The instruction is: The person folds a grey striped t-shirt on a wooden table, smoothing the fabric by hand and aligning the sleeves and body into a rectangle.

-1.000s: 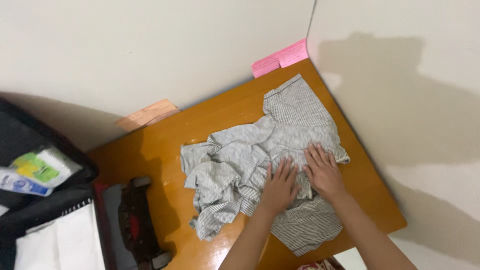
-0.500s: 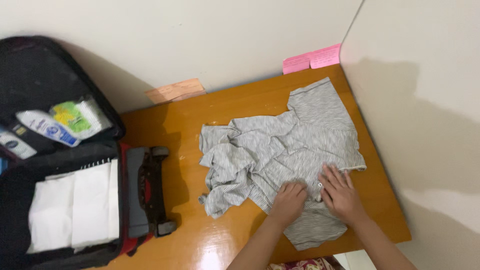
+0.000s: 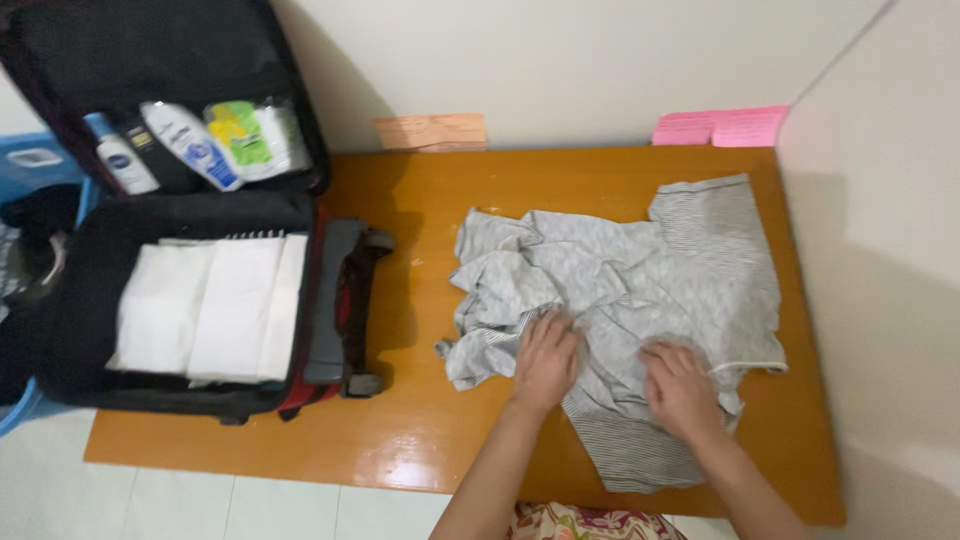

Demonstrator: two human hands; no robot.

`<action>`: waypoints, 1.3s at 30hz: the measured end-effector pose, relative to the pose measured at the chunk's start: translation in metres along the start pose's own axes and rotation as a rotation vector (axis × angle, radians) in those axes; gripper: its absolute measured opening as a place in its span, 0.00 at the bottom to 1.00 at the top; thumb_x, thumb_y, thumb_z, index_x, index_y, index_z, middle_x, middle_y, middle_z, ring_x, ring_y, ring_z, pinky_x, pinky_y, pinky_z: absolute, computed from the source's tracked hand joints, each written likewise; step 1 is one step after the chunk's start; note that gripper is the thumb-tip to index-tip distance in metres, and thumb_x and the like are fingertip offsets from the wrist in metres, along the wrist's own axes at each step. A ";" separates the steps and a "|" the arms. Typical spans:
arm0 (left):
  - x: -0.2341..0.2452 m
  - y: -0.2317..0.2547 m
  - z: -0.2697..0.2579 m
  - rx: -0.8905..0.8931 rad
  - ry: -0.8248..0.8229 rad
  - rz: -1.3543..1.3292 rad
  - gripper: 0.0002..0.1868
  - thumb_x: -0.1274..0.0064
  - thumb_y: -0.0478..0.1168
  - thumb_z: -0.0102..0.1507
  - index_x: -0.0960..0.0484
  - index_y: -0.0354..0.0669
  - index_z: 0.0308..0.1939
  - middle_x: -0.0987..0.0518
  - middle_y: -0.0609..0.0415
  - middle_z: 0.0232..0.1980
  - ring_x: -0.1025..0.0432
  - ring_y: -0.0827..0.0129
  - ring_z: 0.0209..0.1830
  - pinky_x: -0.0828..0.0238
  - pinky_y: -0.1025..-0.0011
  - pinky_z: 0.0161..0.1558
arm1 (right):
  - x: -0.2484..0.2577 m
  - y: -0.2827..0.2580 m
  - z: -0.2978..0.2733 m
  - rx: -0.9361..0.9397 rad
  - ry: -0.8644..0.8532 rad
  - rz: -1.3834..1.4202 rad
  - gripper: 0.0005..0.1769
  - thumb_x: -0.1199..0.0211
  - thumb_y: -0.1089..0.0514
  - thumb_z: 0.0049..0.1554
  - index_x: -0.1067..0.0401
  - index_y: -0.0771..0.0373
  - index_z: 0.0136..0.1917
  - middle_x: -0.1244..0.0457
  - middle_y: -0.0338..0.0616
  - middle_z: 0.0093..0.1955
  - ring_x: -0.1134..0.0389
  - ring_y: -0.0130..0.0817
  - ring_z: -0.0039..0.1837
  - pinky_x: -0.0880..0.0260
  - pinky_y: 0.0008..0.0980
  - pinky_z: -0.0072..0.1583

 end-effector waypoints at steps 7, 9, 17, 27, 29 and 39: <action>0.022 -0.061 0.006 0.158 -0.040 0.117 0.22 0.44 0.39 0.58 0.21 0.40 0.57 0.40 0.41 0.77 0.46 0.47 0.76 0.53 0.41 0.70 | -0.062 -0.066 0.070 0.090 -0.137 0.102 0.29 0.42 0.57 0.57 0.34 0.62 0.71 0.41 0.46 0.74 0.42 0.45 0.76 0.45 0.46 0.74; 0.015 -0.079 0.006 0.196 -0.103 0.158 0.19 0.45 0.39 0.60 0.20 0.41 0.55 0.40 0.44 0.78 0.46 0.50 0.78 0.52 0.43 0.73 | -0.079 -0.072 0.086 0.092 -0.168 0.075 0.32 0.42 0.56 0.56 0.37 0.61 0.74 0.43 0.47 0.77 0.44 0.45 0.77 0.46 0.47 0.74; 0.007 -0.110 -0.006 0.105 -0.111 0.135 0.18 0.44 0.40 0.61 0.17 0.45 0.55 0.33 0.46 0.76 0.41 0.55 0.76 0.48 0.49 0.72 | -0.123 -0.072 0.103 0.043 -0.282 -0.075 0.30 0.46 0.52 0.61 0.39 0.57 0.76 0.48 0.42 0.81 0.49 0.44 0.80 0.51 0.48 0.76; 0.022 -0.105 -0.001 0.007 -0.065 0.163 0.09 0.46 0.37 0.63 0.16 0.44 0.46 0.20 0.52 0.51 0.28 0.57 0.57 0.36 0.56 0.62 | -0.124 -0.082 0.110 0.019 -0.235 -0.020 0.25 0.44 0.56 0.59 0.31 0.51 0.70 0.44 0.38 0.79 0.48 0.43 0.80 0.53 0.53 0.77; 0.033 -0.100 0.001 -0.016 -0.042 0.171 0.07 0.46 0.37 0.62 0.17 0.43 0.42 0.20 0.52 0.48 0.27 0.58 0.54 0.34 0.57 0.58 | -0.116 -0.083 0.106 0.012 -0.183 0.098 0.22 0.44 0.59 0.56 0.26 0.57 0.63 0.39 0.38 0.74 0.44 0.43 0.78 0.53 0.54 0.78; 0.068 -0.132 0.021 0.420 -0.162 -0.117 0.14 0.48 0.49 0.68 0.19 0.43 0.39 0.17 0.45 0.36 0.22 0.48 0.33 0.26 0.52 0.39 | -0.100 -0.084 0.097 -0.020 -0.220 0.318 0.14 0.45 0.60 0.53 0.25 0.60 0.51 0.31 0.43 0.52 0.33 0.43 0.58 0.39 0.47 0.69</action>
Point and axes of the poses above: each hand's wrist, its own z-axis towards the middle knuckle, its own x-axis out of the back of the hand, y = z × x, the point moved 8 cm from there along z, towards the middle knuckle
